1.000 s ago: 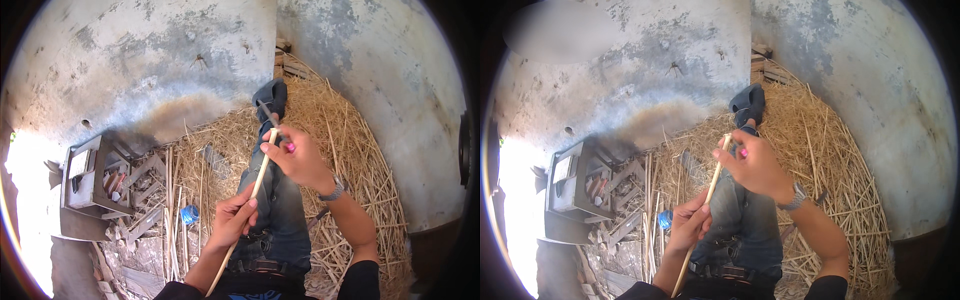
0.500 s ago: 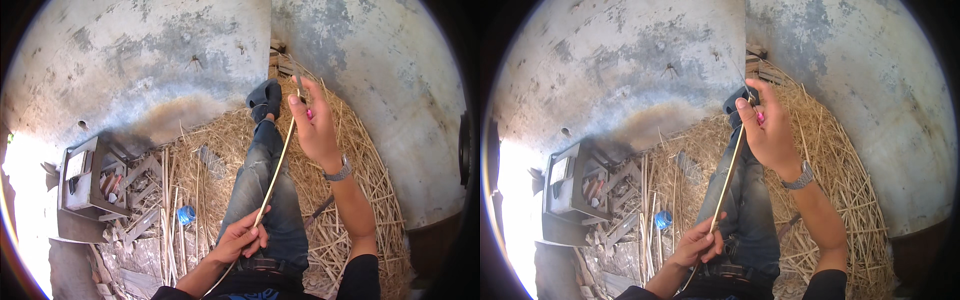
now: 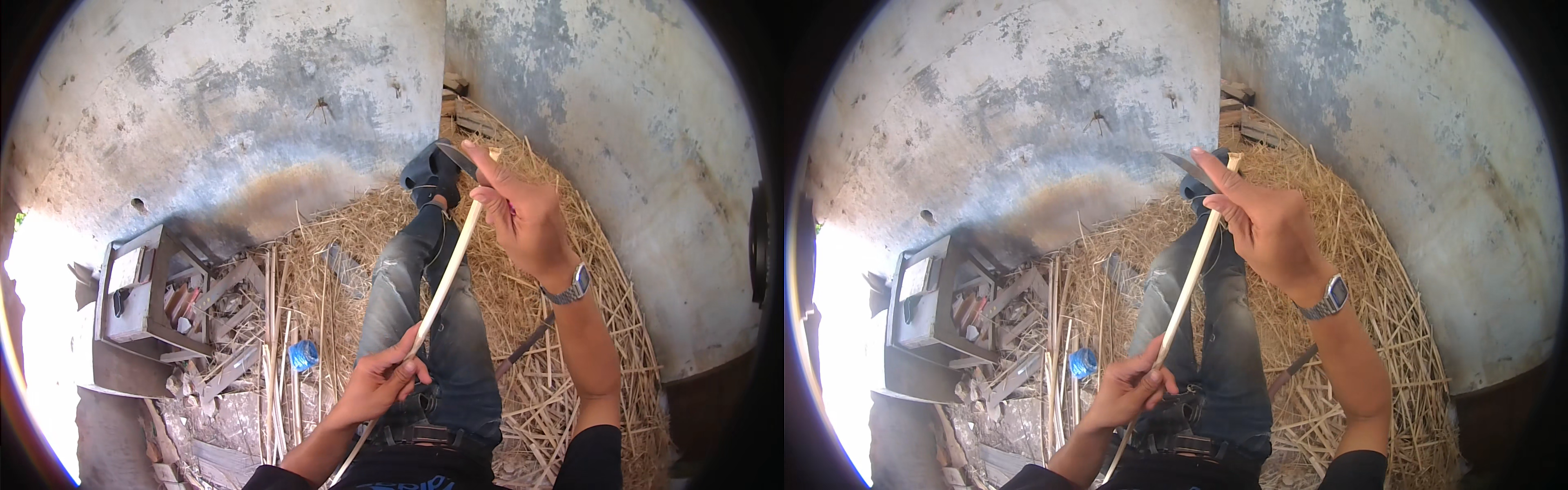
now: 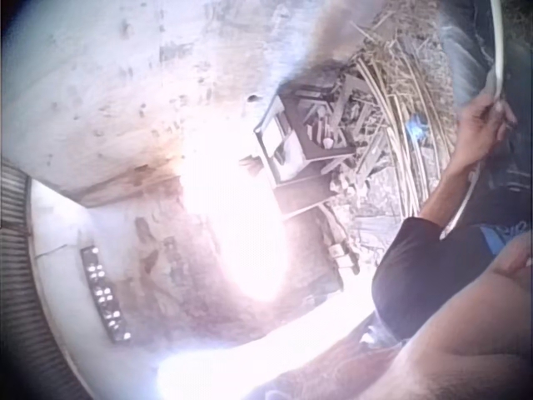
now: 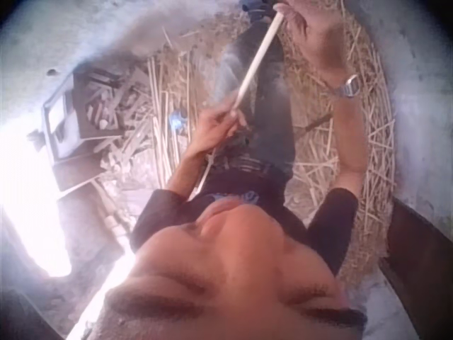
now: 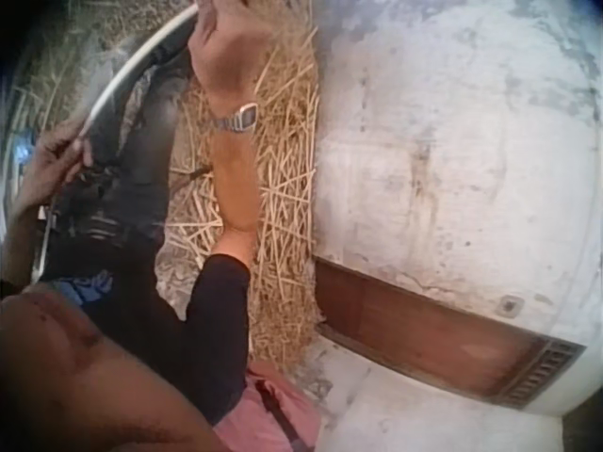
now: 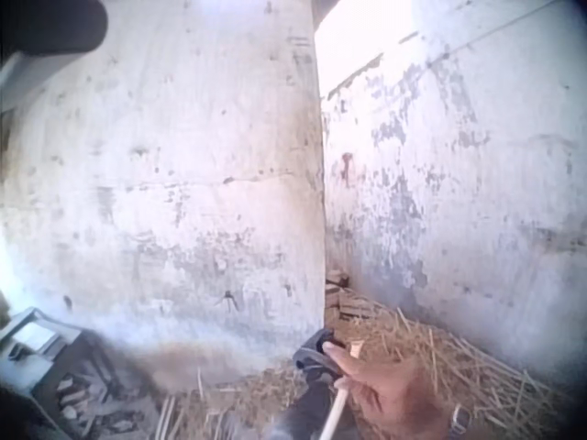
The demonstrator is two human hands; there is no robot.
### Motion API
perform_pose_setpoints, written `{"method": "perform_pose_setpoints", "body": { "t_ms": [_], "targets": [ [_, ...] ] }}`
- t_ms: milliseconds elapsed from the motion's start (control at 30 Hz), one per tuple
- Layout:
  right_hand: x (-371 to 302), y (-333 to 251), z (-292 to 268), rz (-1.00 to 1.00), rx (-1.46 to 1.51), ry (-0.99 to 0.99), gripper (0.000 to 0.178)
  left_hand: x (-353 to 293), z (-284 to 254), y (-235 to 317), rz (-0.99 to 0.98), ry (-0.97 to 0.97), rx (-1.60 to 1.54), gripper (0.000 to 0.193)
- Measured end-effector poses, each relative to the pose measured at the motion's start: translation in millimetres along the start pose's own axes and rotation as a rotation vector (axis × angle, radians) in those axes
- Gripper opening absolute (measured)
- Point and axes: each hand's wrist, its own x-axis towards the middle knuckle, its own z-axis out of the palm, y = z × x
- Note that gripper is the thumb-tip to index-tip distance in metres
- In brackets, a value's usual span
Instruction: The person shapes a wood stick by removing thin shavings from its surface using a handheld blade and a larger machete while sitting on a straw-covered floor.
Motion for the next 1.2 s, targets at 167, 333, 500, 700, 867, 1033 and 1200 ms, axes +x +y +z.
{"method": "perform_pose_setpoints", "body": {
  "t_ms": [167,333,500,700,867,1033,1200],
  "targets": [
    [-27,13,15,0.056,0.017,-0.250,0.049,0,6,9,0.026,0.008,-0.117,0.050],
    [-75,-32,36,0.093,0.158,-0.628,0.048,17,8,21,-0.004,0.164,-0.079,0.048],
    [-59,-20,40,-0.006,-0.002,-0.508,0.051,15,10,24,0.013,0.192,-0.081,0.047],
    [-43,-2,35,0.143,0.038,-0.307,0.060,17,13,30,0.011,0.159,-0.083,0.050],
    [-68,-44,34,-0.018,0.051,-0.671,0.050,19,8,27,-0.005,0.184,-0.104,0.047],
    [-37,-3,23,0.314,0.048,-0.244,0.035,19,14,26,-0.008,0.145,-0.195,0.045],
    [-71,-42,20,0.014,0.129,-0.439,0.031,24,17,41,-0.015,0.090,-0.240,0.043]
  ]
}}
